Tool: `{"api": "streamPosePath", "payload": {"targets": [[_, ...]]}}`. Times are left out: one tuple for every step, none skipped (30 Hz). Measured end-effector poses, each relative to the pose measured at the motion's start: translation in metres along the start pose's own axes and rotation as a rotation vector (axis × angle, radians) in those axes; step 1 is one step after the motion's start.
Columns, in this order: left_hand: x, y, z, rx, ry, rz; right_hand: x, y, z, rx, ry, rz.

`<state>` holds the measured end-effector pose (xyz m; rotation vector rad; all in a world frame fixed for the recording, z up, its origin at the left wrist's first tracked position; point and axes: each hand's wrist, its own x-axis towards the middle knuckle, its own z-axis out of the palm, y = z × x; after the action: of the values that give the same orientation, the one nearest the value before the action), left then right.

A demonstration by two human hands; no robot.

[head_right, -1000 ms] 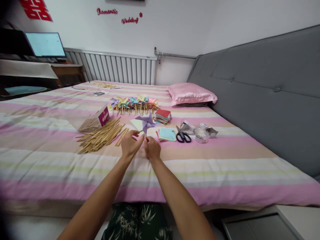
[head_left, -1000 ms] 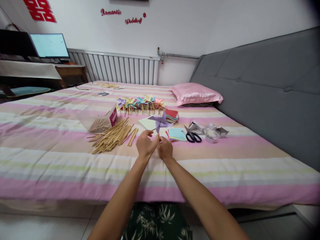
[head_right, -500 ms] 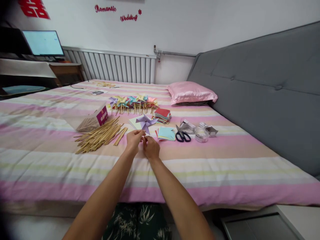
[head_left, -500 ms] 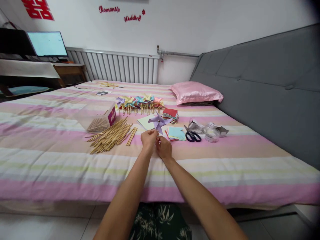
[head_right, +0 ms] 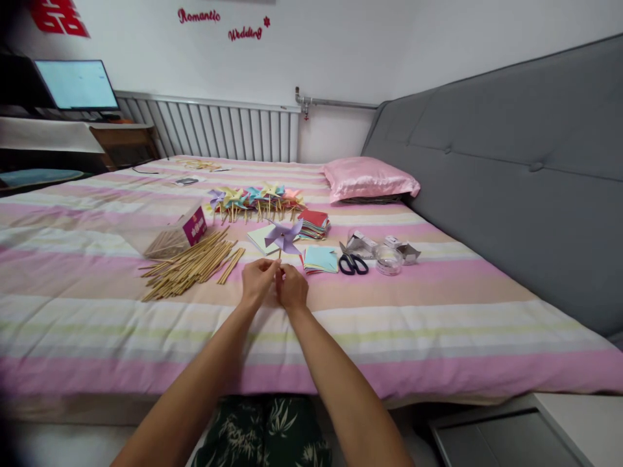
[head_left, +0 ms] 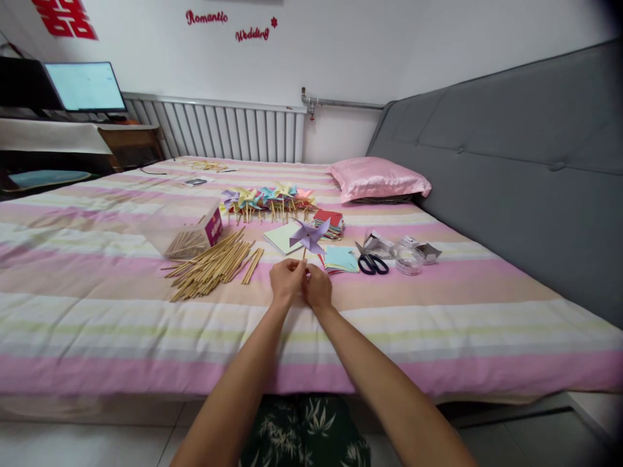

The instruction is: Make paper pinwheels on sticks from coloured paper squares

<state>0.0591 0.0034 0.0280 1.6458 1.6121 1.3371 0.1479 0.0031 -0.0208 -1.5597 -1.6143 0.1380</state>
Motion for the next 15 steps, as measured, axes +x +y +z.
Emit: {"api": "streamPosePath", "payload": {"targets": [[-0.002,-0.006,-0.008,0.056,0.025,0.014,0.000,-0.001,0.000,0.009,0.007,-0.004],[-0.004,-0.013,-0.015,0.116,0.058,0.020,0.000,-0.001,0.000,0.017,0.016,-0.005],[-0.007,-0.019,-0.021,0.171,0.085,0.020,0.000,-0.002,-0.001,0.026,0.023,-0.005],[-0.010,-0.025,-0.026,0.220,0.102,0.018,-0.001,-0.002,-0.001,0.034,0.030,-0.004],[-0.013,-0.030,-0.030,0.258,0.109,0.016,-0.001,-0.003,-0.001,0.043,0.037,-0.003],[-0.015,-0.033,-0.032,0.290,0.105,0.019,-0.001,-0.003,-0.001,0.051,0.045,-0.003],[-0.018,-0.036,-0.032,0.319,0.095,0.024,-0.001,-0.003,-0.001,0.058,0.054,-0.002],[-0.020,-0.037,-0.032,0.343,0.081,0.031,-0.002,-0.003,-0.001,0.066,0.064,-0.002],[-0.021,-0.038,-0.031,0.366,0.065,0.039,-0.002,-0.004,-0.002,0.072,0.075,-0.001],[-0.022,-0.038,-0.030,0.386,0.051,0.046,-0.003,-0.004,-0.002,0.078,0.087,0.001],[-0.023,-0.037,-0.029,0.405,0.039,0.051,-0.003,-0.004,-0.002,0.083,0.099,0.004],[-0.024,-0.036,-0.029,0.423,0.030,0.056,-0.004,-0.004,-0.003,0.089,0.110,0.007],[-0.025,-0.035,-0.028,0.438,0.020,0.063,-0.004,-0.004,-0.004,0.094,0.121,0.009],[-0.026,-0.034,-0.028,0.452,0.007,0.074,-0.004,-0.005,-0.004,0.101,0.129,0.010],[-0.027,-0.032,-0.028,0.463,-0.012,0.091,-0.005,-0.005,-0.005,0.109,0.136,0.009]]}}
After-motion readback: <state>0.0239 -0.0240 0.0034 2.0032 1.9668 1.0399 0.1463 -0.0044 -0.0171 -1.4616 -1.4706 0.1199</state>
